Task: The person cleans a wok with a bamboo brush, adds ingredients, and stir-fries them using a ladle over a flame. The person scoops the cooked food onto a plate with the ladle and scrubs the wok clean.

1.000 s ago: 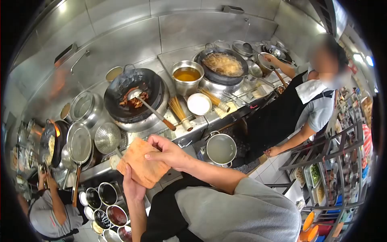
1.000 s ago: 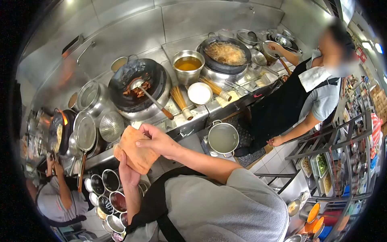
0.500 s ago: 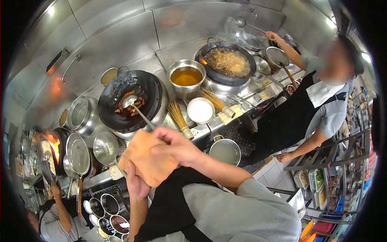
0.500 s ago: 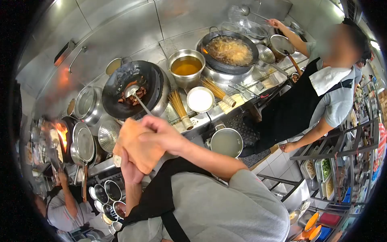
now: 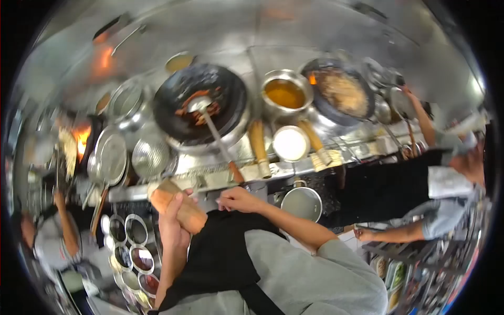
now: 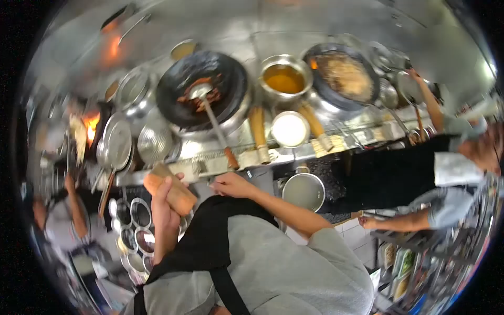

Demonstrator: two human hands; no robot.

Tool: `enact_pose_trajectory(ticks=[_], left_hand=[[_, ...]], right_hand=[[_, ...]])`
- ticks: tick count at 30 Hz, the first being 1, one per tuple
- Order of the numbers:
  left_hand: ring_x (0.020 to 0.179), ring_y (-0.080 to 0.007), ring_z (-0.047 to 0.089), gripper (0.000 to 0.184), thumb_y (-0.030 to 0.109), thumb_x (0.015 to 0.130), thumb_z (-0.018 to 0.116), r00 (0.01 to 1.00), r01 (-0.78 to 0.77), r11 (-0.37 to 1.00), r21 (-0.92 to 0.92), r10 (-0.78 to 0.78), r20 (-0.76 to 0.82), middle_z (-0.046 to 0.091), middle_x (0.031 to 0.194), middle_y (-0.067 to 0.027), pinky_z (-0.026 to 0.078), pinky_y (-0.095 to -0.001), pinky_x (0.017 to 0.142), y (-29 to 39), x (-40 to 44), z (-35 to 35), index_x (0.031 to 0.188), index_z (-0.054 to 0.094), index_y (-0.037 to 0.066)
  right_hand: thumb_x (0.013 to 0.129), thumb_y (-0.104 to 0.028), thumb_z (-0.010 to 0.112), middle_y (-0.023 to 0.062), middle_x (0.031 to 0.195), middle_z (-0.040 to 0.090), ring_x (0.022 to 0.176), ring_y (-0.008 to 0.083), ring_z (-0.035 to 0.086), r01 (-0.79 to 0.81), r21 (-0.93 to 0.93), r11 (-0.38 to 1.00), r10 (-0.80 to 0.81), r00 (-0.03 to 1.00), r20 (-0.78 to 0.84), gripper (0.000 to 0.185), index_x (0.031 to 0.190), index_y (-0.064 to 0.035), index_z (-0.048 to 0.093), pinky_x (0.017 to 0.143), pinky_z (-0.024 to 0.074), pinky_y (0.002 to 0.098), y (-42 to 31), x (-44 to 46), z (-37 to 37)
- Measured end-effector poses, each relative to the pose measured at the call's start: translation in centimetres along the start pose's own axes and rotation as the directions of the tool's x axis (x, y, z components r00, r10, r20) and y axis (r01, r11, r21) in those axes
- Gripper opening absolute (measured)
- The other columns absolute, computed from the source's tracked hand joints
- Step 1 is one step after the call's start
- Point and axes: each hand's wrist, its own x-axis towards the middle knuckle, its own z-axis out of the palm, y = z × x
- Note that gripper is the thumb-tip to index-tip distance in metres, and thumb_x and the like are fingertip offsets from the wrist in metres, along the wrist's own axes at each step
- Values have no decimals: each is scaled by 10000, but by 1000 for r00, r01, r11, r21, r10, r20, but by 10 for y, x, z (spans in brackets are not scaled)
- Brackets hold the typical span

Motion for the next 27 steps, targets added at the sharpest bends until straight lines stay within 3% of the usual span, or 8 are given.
enact_pose_trajectory(ticks=[3, 5, 7, 11, 20, 23, 25, 27], left_hand=[[957, -245, 675, 465, 186, 949, 701, 997, 65, 998, 11, -65, -53, 676, 1164, -159, 576, -415, 813, 10, -20, -10, 1334, 492, 29], [948, -246, 677, 465, 193, 941, 708, 988, 48, 998, 27, -44, -151, 677, 1143, -155, 585, -411, 795, 20, -43, -4, 1321, 499, 27], [939, -246, 680, 480, 193, 924, 724, 988, 102, 993, 66, -93, -123, 680, 1115, -149, 594, -401, 773, 25, -60, -8, 1314, 501, 24], [909, -247, 698, 540, 139, 859, 758, 992, 102, 975, 197, -85, -96, 682, 1097, -147, 593, -389, 781, 29, -55, 26, 1315, 495, 18], [973, -211, 681, 617, 63, 832, 809, 975, 177, 951, 252, -204, 85, 674, 1137, -111, 574, -376, 840, 11, -41, 21, 1352, 478, 33], [968, -214, 679, 572, 92, 859, 789, 974, 207, 966, 154, -219, 65, 678, 1125, -108, 582, -392, 831, 16, -34, 6, 1343, 488, 40], [947, -226, 685, 475, 155, 896, 754, 974, 222, 974, 45, -224, 29, 692, 1088, -107, 594, -412, 801, 12, -20, -17, 1291, 520, 33], [922, -226, 692, 433, 175, 894, 755, 953, 293, 956, -19, -294, -78, 696, 1061, -102, 593, -410, 775, 0, 1, -48, 1243, 546, 28]], right_hand=[[952, -184, 605, 139, 995, 712, 957, 311, 685, 314, -508, 802, -271, 949, 158, 204, 953, -27, 735, 841, 538, 409, 137, 8, 30], [902, -129, 593, 160, 1059, 682, 1054, 377, 650, 81, -612, 787, -63, 997, 51, 178, 1003, -36, 705, 917, 523, 497, 236, 3, 31], [881, -166, 609, 183, 1115, 667, 1098, 392, 636, -194, -782, 592, 126, 981, -148, 251, 1095, -49, 667, 914, 524, 504, 328, 12, 21], [894, -193, 555, 154, 1239, 646, 1281, 338, 554, -401, -843, 360, 38, 908, -416, 291, 1123, -53, 668, 976, 474, 492, 395, 13, -15], [858, -299, 614, 178, 1349, 640, 1341, 334, 544, -496, -795, 350, 541, 800, -261, 474, 1254, -43, 660, 1006, 494, 520, 338, 37, -31], [883, -364, 631, 166, 1336, 655, 1242, 369, 615, -393, -834, 388, 290, 911, -294, 484, 1247, -50, 685, 1045, 476, 493, 287, 14, -6], [882, -443, 665, 191, 1353, 636, 1213, 399, 617, -447, -747, 493, 365, 885, -289, 557, 1256, -30, 667, 1065, 470, 466, 299, 21, -2], [929, -405, 662, 162, 1361, 633, 1218, 341, 620, -358, -411, 839, 372, 927, -49, 553, 1333, -30, 621, 1065, 475, 416, 243, 20, 4]])
